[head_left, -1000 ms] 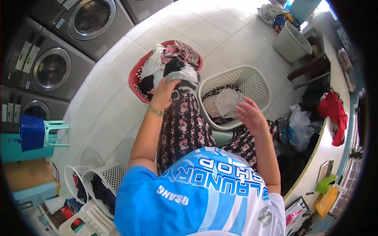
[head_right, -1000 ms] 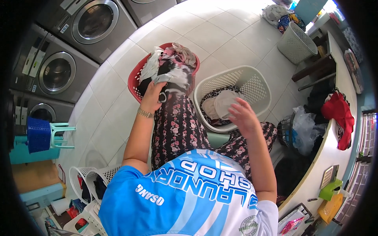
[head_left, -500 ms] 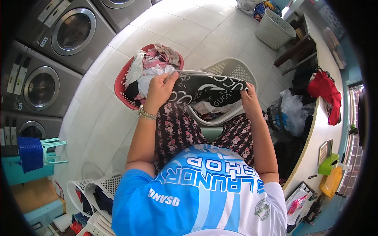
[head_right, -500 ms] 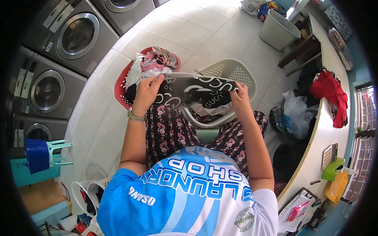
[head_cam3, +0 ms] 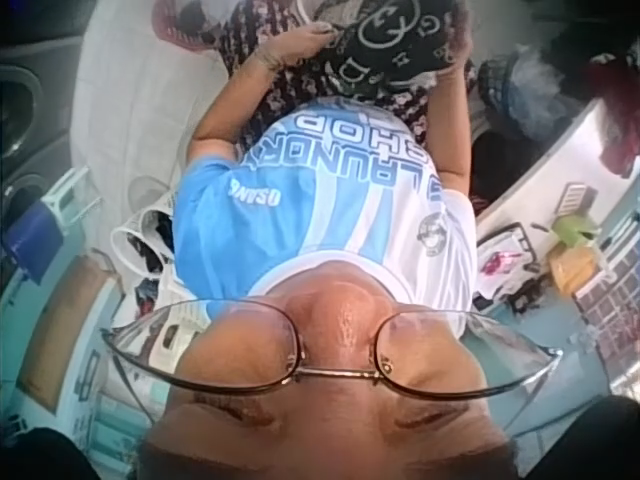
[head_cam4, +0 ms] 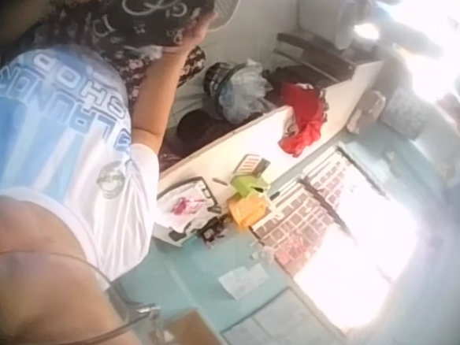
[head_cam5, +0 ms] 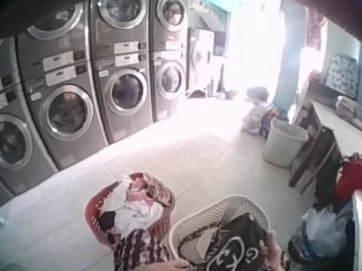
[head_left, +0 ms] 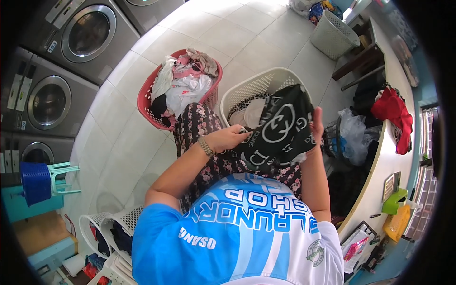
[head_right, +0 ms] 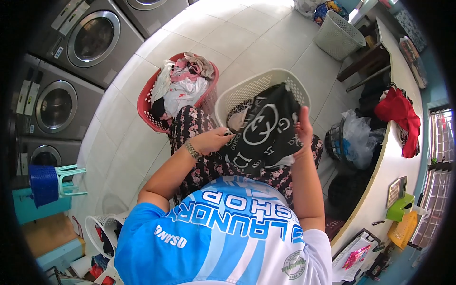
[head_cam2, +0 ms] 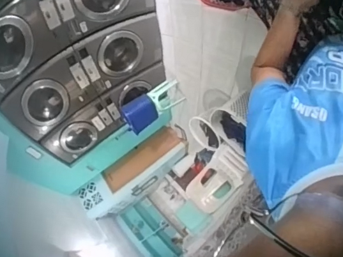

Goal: Sorting various pieces of clothing from one laundry basket into another.

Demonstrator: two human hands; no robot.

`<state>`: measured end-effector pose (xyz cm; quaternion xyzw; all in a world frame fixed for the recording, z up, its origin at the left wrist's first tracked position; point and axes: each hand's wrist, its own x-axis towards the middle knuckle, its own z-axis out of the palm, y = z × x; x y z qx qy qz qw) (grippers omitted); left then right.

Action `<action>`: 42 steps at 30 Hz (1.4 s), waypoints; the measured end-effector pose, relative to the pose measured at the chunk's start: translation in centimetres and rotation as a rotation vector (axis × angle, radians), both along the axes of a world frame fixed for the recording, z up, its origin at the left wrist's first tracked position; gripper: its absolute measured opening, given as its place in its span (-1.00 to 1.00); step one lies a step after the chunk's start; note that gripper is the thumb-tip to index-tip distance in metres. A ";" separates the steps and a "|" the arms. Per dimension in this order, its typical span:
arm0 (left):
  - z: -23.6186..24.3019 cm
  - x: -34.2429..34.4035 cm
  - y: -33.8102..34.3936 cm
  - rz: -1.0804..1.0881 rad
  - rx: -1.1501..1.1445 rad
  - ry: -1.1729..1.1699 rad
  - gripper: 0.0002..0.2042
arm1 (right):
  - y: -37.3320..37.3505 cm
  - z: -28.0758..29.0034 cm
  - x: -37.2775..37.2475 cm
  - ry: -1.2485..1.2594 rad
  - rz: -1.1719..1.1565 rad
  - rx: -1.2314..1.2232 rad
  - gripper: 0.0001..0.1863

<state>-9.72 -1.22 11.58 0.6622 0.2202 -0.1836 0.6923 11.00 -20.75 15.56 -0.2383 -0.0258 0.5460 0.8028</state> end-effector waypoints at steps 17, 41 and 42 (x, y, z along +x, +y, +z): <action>1.2 2.5 -4.9 0.107 -0.286 -0.618 -0.74 | -4.2 5.5 -0.9 -0.911 -0.085 -0.642 -0.68; -25.5 -8.8 24.1 0.626 1.056 0.453 -0.44 | -23.9 14.3 -2.9 -1.139 -0.729 -0.189 -0.18; -27.4 -9.8 23.7 0.509 1.016 0.511 -0.44 | -22.6 15.1 -3.7 -1.181 -0.743 -0.238 -0.18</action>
